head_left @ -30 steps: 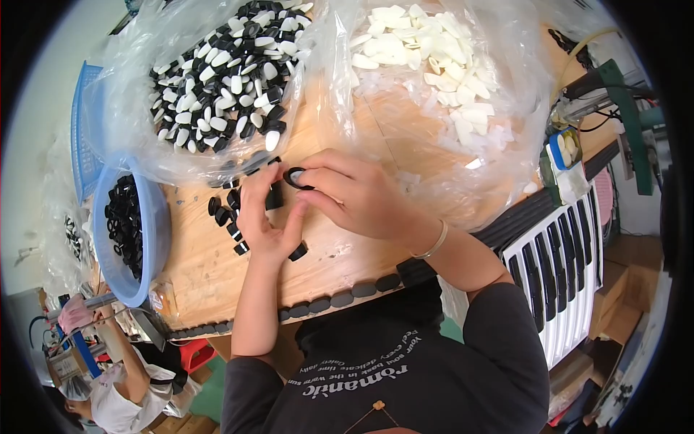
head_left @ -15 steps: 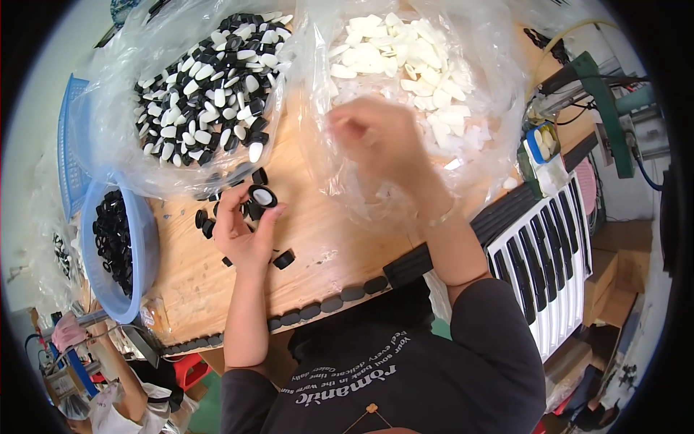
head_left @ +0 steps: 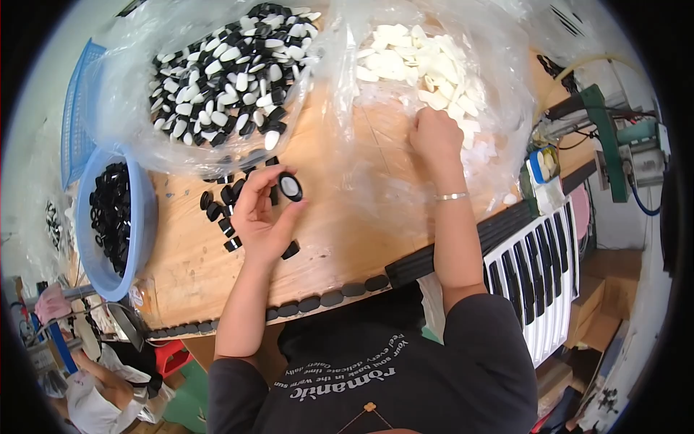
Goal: Assemble keyboard keys by inserting white caps into black key bases.
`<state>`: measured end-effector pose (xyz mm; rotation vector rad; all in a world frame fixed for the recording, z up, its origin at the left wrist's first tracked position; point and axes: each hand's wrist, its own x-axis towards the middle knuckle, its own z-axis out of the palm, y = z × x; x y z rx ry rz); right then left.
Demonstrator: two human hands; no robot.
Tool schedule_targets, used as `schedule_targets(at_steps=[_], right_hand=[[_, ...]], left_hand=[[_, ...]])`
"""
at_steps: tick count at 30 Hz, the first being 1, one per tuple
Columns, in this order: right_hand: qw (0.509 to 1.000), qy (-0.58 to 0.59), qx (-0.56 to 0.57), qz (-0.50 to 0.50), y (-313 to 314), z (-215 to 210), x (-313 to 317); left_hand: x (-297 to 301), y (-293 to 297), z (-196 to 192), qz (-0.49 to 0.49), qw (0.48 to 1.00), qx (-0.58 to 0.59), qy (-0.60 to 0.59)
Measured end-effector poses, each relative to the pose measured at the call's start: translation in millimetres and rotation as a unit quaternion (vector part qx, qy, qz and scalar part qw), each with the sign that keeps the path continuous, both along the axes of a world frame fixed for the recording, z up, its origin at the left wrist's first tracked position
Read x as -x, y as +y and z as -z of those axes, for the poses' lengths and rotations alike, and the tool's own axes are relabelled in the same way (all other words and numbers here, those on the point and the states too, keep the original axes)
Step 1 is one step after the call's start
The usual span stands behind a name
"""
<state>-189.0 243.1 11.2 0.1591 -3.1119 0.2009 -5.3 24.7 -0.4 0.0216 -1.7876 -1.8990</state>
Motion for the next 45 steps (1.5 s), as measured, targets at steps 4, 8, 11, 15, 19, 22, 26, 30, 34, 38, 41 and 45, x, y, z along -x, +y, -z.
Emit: schedule_targets(at_steps=[4, 8, 11, 15, 19, 22, 26, 30, 34, 38, 41, 45], right_hand=[[0.999, 0.009, 0.030, -0.021, 3.6, -4.6, -1.9], [0.919, -0.060, 0.331, -0.206, -2.6, -19.8, -17.9], [0.825, -0.101, 0.461, -0.311, -36.0, -29.2, -54.1], [0.763, -0.064, 0.507, -0.396, -51.0, -35.5, -78.1], [0.751, 0.002, 0.481, -0.453, -50.7, -29.7, -80.2], [0.759, 0.029, 0.449, -0.471, -50.6, -25.8, -78.9], [0.766, 0.019, 0.413, -0.492, -46.8, -25.0, -80.0], [0.796, 0.046, 0.361, -0.484, -47.1, -30.4, -85.3], [0.721, -0.078, 0.571, -0.385, -54.9, -31.5, -83.9], [0.679, -0.057, 0.623, -0.384, -62.1, -15.9, -84.9], [0.672, -0.017, 0.616, -0.410, -66.8, -9.1, -87.9], [0.593, -0.247, 0.702, -0.308, -66.2, -11.2, -88.4]], left_hand=[[2.9, -2.1, -2.7, -0.007, 0.997, 0.061, 0.040], [5.7, -6.9, 0.2, -0.062, 0.966, 0.245, 0.055], [5.6, -8.1, -4.0, -0.106, 0.937, 0.327, 0.059], [9.2, -7.0, -9.2, -0.128, 0.899, 0.410, 0.091], [10.3, -4.6, -8.5, -0.114, 0.883, 0.444, 0.103], [9.2, -2.4, -9.5, -0.102, 0.875, 0.462, 0.106], [9.5, 0.8, -7.5, -0.079, 0.863, 0.485, 0.117], [9.2, 5.7, -5.1, -0.038, 0.873, 0.474, 0.106], [6.3, 7.5, 2.7, -0.029, 0.957, 0.278, 0.079], [5.1, 9.8, 9.0, -0.032, 0.988, 0.123, 0.085], [7.1, 11.0, 4.1, -0.016, 0.968, 0.218, 0.126], [4.3, 3.5, 6.1, -0.025, 0.966, 0.228, 0.121]])
